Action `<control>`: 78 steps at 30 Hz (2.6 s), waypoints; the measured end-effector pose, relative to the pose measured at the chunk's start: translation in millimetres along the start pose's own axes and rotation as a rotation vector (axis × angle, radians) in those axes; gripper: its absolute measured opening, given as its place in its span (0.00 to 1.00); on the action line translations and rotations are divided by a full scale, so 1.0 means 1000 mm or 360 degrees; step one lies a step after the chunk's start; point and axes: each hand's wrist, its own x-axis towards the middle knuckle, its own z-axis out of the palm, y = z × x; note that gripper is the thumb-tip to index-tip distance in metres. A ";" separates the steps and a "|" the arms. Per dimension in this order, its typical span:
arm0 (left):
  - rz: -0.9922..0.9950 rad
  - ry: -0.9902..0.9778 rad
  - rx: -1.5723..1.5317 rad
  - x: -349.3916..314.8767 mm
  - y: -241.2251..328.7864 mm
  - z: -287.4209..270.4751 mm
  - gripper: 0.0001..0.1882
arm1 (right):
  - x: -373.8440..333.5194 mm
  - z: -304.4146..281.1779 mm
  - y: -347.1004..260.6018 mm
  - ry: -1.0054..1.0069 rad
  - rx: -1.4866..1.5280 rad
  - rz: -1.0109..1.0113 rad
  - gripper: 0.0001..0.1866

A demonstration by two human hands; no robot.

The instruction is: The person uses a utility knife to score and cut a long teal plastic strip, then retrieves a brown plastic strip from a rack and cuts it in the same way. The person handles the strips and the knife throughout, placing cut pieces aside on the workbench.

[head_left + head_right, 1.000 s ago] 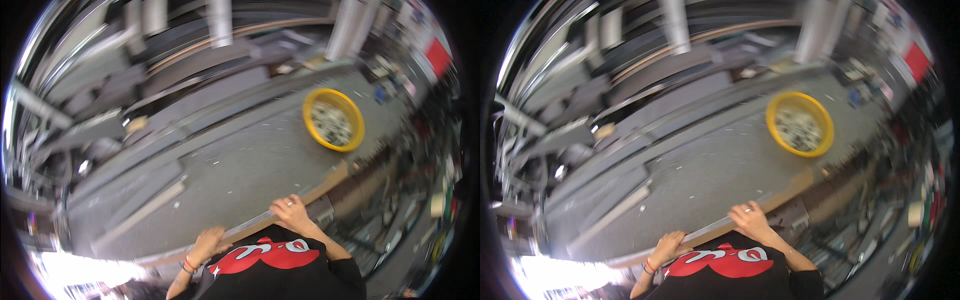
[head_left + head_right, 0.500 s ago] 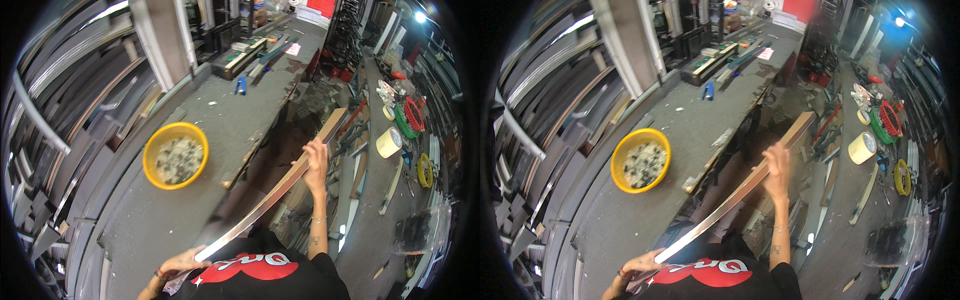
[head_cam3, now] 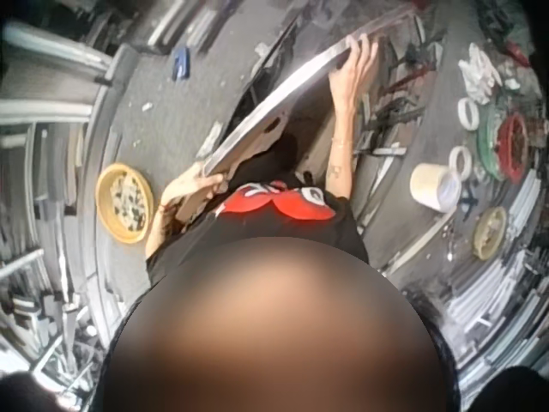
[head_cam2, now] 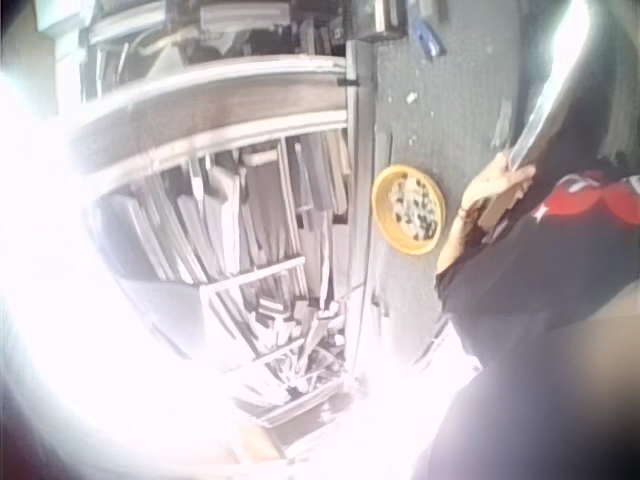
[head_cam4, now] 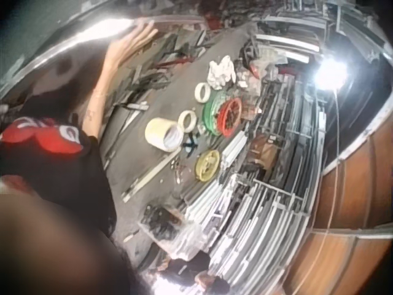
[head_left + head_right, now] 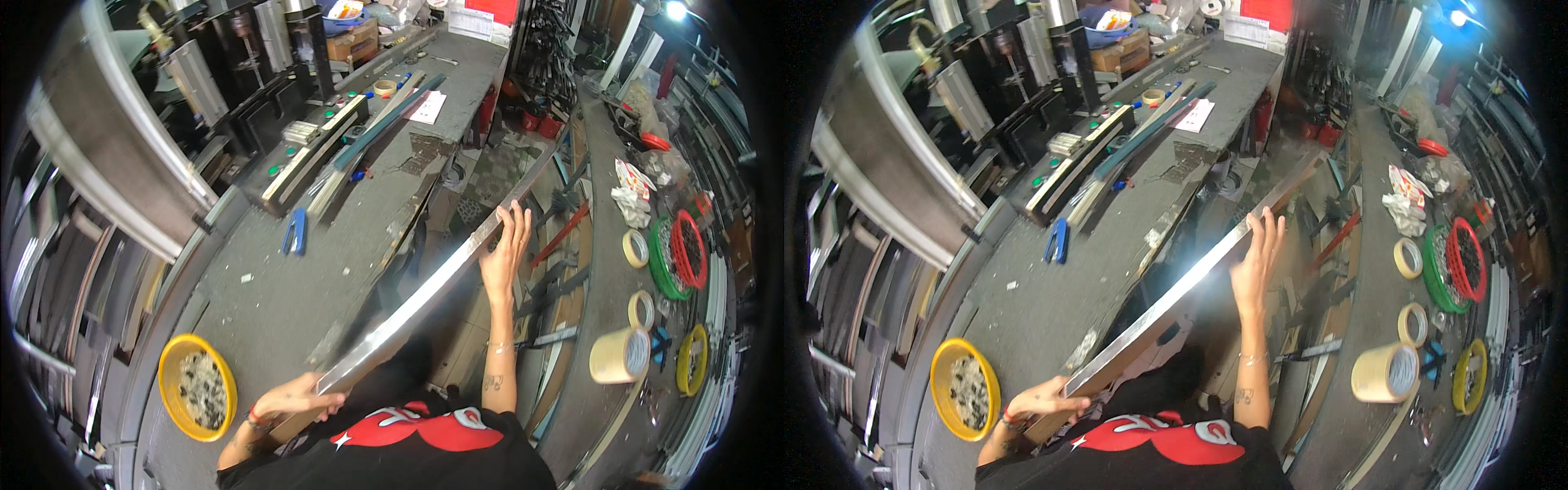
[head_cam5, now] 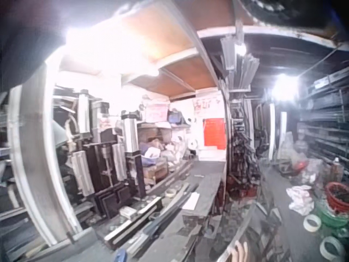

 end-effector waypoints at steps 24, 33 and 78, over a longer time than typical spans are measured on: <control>-0.0411 0.2030 0.1373 0.417 0.285 -0.138 0.40 | 0.465 0.331 0.349 -0.1375 -0.0123 -0.1274 0.25; -0.0543 0.2272 0.1212 0.533 0.342 -0.139 0.44 | 0.569 0.455 0.427 -0.2099 0.0068 -0.1640 0.39; -0.0242 0.3477 0.0879 0.975 0.653 -0.212 0.22 | 0.705 0.624 0.483 -0.2407 0.1368 -0.2694 0.45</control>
